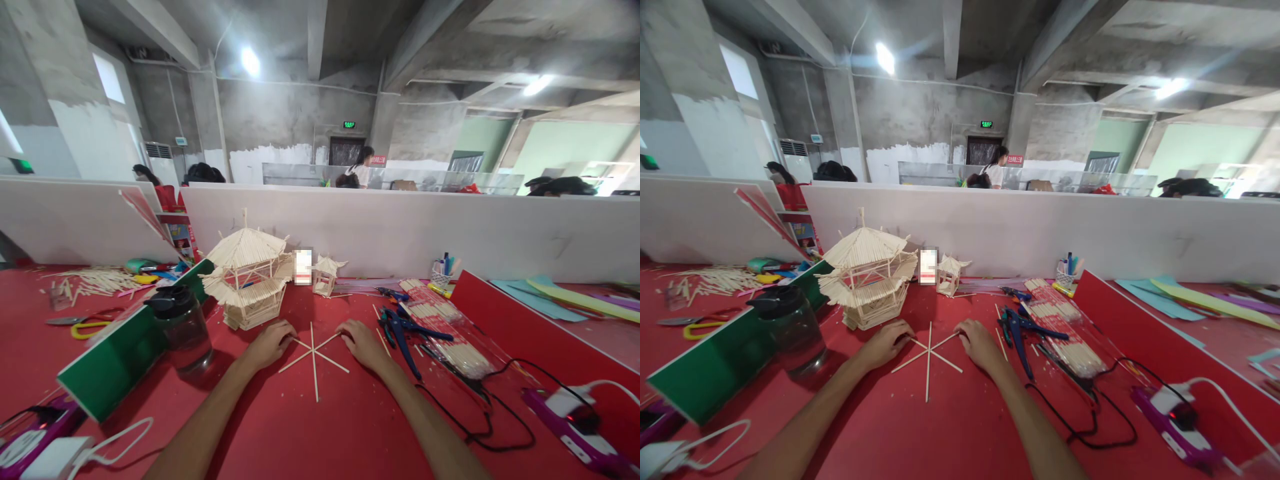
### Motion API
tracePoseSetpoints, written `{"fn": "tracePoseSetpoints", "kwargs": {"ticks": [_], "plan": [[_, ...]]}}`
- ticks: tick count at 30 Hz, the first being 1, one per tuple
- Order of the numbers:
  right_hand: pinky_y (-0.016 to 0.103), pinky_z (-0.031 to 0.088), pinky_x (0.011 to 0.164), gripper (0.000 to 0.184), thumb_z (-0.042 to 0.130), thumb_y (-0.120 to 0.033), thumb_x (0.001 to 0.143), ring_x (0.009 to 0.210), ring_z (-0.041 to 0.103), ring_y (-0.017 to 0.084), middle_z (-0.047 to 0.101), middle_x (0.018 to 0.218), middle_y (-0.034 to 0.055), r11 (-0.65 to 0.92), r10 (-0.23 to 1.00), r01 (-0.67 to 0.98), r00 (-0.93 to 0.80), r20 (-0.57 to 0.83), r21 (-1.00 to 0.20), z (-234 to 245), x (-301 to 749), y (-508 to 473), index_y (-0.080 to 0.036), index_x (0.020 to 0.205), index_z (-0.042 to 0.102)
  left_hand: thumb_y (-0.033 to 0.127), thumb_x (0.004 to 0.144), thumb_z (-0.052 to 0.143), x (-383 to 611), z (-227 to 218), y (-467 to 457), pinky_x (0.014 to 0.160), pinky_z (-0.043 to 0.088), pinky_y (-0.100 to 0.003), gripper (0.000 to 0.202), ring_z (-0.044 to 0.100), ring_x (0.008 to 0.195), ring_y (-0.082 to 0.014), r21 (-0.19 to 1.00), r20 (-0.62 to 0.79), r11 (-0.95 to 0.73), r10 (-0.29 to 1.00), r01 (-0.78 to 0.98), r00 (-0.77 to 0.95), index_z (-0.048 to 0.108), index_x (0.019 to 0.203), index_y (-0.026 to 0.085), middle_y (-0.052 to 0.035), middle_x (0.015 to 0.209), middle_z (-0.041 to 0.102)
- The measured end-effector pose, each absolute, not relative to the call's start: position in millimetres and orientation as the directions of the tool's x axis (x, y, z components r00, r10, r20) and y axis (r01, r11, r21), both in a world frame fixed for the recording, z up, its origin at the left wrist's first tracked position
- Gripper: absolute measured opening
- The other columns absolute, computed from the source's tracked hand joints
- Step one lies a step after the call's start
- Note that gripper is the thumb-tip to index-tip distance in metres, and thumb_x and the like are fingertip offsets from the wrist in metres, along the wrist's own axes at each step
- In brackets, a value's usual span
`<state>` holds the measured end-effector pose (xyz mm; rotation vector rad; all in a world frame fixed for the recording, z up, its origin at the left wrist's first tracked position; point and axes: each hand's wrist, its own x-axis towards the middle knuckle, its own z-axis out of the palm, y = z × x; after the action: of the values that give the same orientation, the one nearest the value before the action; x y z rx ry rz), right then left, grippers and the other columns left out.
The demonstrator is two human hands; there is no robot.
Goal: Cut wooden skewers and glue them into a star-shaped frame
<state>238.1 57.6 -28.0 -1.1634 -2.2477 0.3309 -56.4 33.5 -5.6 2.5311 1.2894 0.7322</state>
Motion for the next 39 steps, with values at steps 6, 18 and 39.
{"fn": "tracePoseSetpoints", "kwargs": {"ticks": [6,18,39], "plan": [[0.034,0.044,0.091,0.023,0.051,-0.008,0.088,0.097,0.06,0.021,0.067,0.099,0.0064,0.582,0.813,0.664,-0.452,0.368,-0.47,-26.5,237.9,57.5,-0.021,0.097,0.067,0.017,0.093,0.048,-56.6,-6.0,34.0,0.079,0.047,-0.029,0.019,0.06,0.087,-0.0187,0.403,0.321,-0.589,0.808,0.701,0.495,0.066,0.093,0.019,-0.007,0.094,0.066],[0.034,0.044,0.09,0.022,0.051,-0.007,0.087,0.096,0.06,0.021,0.067,0.098,0.0072,0.572,0.819,0.677,-0.447,0.359,-0.463,-24.6,237.2,55.8,-0.019,0.097,0.067,0.015,0.093,0.049,-55.7,-5.3,33.4,0.081,0.047,-0.029,0.017,0.06,0.088,-0.0184,0.395,0.32,-0.593,0.804,0.701,0.501,0.065,0.093,0.018,-0.007,0.096,0.066],[0.041,0.037,0.109,0.059,0.07,-0.029,0.08,0.128,0.05,0.026,0.054,0.138,0.0118,0.546,0.802,0.57,-0.567,0.188,-0.614,-0.3,258.8,44.8,-0.022,0.136,0.052,0.06,0.083,0.062,-89.2,22.1,19.1,0.112,0.032,-0.042,0.082,0.039,0.139,-0.0324,0.405,-0.022,-0.434,0.875,0.805,0.483,0.035,0.149,0.021,-0.0158,0.155,0.037]]}}
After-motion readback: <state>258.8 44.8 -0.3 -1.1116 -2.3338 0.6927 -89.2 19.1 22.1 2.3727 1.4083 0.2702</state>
